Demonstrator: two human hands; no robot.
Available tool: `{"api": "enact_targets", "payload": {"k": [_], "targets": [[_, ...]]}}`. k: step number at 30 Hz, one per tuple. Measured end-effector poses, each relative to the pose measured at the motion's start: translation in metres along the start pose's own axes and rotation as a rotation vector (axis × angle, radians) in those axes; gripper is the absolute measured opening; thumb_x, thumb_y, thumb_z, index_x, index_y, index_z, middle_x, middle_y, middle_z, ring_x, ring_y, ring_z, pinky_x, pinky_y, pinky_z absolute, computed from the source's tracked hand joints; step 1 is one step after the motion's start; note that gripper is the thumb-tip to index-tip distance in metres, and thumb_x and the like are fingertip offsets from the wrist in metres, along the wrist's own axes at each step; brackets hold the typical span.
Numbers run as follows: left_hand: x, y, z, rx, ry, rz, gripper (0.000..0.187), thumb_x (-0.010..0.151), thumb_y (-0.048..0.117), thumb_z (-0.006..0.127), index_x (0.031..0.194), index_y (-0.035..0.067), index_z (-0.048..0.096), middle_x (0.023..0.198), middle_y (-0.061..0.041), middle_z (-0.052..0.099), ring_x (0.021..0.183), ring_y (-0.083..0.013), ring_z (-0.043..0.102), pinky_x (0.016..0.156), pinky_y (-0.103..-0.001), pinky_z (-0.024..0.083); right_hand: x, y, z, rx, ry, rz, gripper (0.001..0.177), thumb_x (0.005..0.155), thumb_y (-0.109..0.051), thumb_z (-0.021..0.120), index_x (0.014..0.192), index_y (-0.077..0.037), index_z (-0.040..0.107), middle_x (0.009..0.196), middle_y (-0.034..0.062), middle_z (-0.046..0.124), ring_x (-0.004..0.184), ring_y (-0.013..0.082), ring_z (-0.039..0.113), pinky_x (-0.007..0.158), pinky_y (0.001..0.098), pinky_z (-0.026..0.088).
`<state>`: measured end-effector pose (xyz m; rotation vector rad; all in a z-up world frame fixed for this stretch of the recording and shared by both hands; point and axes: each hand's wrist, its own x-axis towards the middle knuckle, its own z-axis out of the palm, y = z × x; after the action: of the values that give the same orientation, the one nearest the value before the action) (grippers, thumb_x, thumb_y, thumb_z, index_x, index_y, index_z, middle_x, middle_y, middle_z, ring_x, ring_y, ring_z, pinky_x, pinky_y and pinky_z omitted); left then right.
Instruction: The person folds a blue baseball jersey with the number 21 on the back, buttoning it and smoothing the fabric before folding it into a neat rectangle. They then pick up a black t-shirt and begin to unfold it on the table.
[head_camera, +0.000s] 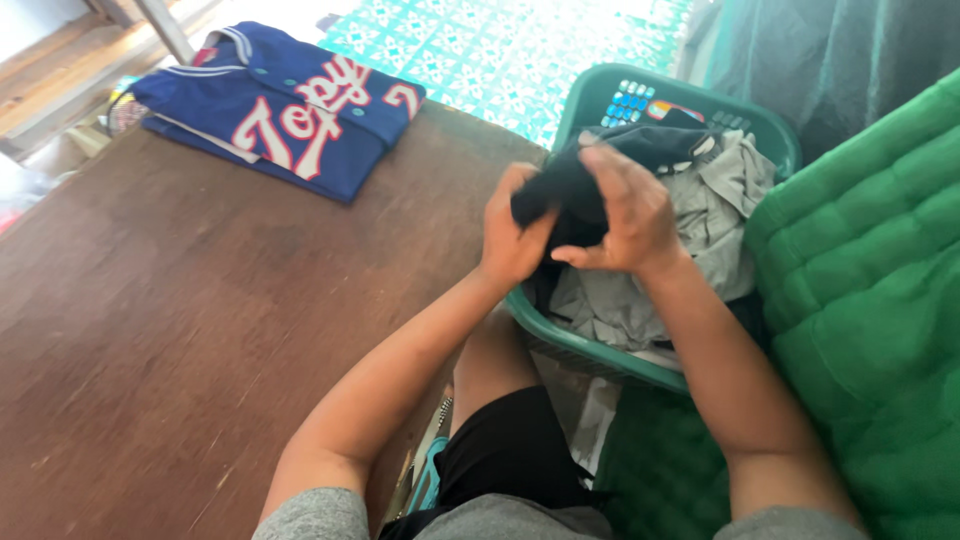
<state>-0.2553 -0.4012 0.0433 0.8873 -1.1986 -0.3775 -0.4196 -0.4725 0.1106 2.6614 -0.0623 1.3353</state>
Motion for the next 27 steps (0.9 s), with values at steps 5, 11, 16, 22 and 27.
{"api": "enact_targets", "payload": {"k": [5, 11, 16, 22, 27], "targets": [[0.009, 0.055, -0.011, -0.226, 0.181, 0.035, 0.022, 0.108, 0.011, 0.063, 0.124, -0.004, 0.065, 0.112, -0.010, 0.072, 0.103, -0.0178, 0.069, 0.093, -0.034, 0.056, -0.010, 0.007, 0.010, -0.090, 0.032, 0.044, 0.110, 0.089, -0.057, 0.081, 0.164, -0.008, 0.016, 0.163, 0.0280, 0.038, 0.149, 0.0462, 0.046, 0.122, 0.0553, 0.039], [-0.015, 0.033, -0.117, -0.043, 0.511, -0.515, 0.044, 0.112, 0.027, 0.051, 0.133, -0.011, 0.059, 0.113, -0.018, 0.069, 0.095, -0.0231, 0.066, 0.081, -0.038, 0.057, -0.024, 0.019, 0.016, -0.027, -0.086, 0.216, 0.104, 0.081, -0.064, 0.074, 0.158, -0.005, 0.036, 0.161, 0.0214, 0.044, 0.151, 0.0440, 0.043, 0.126, 0.0591, 0.027], [-0.120, 0.025, -0.280, 1.048, 0.251, -0.181, 0.062, 0.104, 0.005, 0.040, 0.166, 0.013, 0.033, 0.119, -0.026, 0.060, 0.104, -0.0350, 0.064, 0.094, -0.042, 0.052, -0.033, 0.016, 0.058, 0.102, -0.264, 0.234, 0.065, 0.088, -0.049, 0.074, 0.134, -0.005, 0.060, 0.138, 0.0189, 0.061, 0.131, 0.0418, 0.054, 0.112, 0.0536, 0.038], [-0.192, 0.125, -0.375, 0.166, 0.643, -0.762, 0.080, 0.100, 0.064, 0.046, 0.134, -0.006, 0.063, 0.127, -0.017, 0.070, 0.114, -0.0229, 0.066, 0.100, -0.033, 0.051, 0.007, -0.023, 0.102, 0.206, -0.389, 0.158, 0.026, 0.095, -0.030, 0.076, 0.101, -0.007, 0.066, 0.088, 0.0136, 0.068, 0.085, 0.0371, 0.067, 0.074, 0.0455, 0.051], [-0.243, 0.227, -0.438, 0.319, 0.630, -0.766, 0.089, 0.091, 0.071, 0.054, 0.138, -0.004, 0.058, 0.133, -0.014, 0.067, 0.121, -0.0233, 0.064, 0.104, -0.036, 0.048, 0.100, -0.089, 0.138, 0.413, -0.269, -0.150, 0.027, 0.094, -0.029, 0.074, 0.105, -0.006, 0.065, 0.090, 0.0142, 0.068, 0.081, 0.0383, 0.066, 0.069, 0.0460, 0.051]]}}
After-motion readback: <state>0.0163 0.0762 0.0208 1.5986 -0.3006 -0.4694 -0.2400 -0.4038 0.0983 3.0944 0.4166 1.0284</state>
